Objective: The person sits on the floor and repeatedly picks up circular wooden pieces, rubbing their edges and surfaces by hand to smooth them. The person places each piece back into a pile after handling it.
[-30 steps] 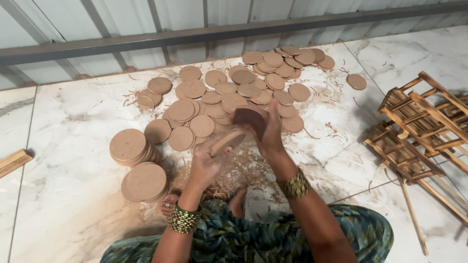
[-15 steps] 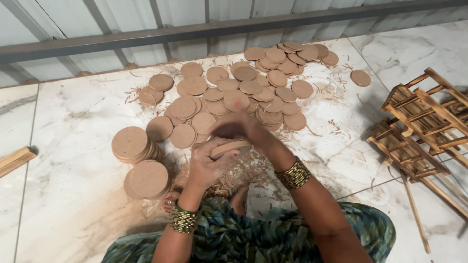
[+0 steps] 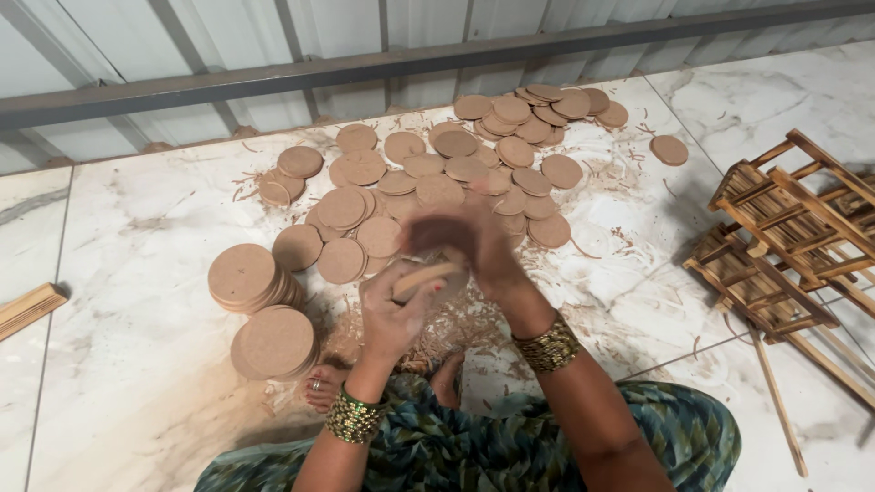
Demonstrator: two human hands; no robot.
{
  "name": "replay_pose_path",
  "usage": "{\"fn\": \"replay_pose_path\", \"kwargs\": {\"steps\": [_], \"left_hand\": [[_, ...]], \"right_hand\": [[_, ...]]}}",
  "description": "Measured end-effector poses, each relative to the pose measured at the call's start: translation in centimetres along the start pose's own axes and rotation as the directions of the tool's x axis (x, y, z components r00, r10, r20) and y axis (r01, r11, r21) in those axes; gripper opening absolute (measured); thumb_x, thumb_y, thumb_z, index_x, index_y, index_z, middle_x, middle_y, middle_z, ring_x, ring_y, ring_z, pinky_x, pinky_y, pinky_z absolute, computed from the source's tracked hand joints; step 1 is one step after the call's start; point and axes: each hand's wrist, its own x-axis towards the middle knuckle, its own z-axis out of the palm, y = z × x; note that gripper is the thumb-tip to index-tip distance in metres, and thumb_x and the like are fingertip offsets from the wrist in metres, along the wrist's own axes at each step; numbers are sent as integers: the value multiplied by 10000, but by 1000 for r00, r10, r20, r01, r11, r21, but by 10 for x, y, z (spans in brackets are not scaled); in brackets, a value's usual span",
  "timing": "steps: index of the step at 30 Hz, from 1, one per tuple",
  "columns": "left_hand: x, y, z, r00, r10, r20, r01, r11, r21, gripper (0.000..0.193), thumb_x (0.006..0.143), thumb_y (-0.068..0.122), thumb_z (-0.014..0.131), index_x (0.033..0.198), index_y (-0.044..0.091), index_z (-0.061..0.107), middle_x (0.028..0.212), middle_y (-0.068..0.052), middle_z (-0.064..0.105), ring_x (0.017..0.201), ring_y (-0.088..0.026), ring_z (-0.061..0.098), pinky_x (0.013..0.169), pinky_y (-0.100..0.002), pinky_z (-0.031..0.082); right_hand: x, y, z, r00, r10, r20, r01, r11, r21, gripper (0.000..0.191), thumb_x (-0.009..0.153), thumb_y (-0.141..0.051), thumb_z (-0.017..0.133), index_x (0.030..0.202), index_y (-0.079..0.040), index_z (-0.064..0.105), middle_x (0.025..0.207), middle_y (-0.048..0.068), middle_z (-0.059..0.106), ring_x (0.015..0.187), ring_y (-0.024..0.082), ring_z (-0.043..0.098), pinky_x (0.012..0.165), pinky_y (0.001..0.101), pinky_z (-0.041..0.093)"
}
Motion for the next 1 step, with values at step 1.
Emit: {"fn": "replay_pose_path", "kwargs": {"steps": [1], "left_hand": [[2,-3,0,994,-72,-79,74,997,19,135,886,159,751,979,62,758,824,-56,772,688,-237,724,668,-295,555]], "right_hand": [[-1,4,-8,992,89,-84,-54,935,351,881,992,-752,181,1169,-108,755,1064,186,772,1018,298,748,983,414,592]]}}
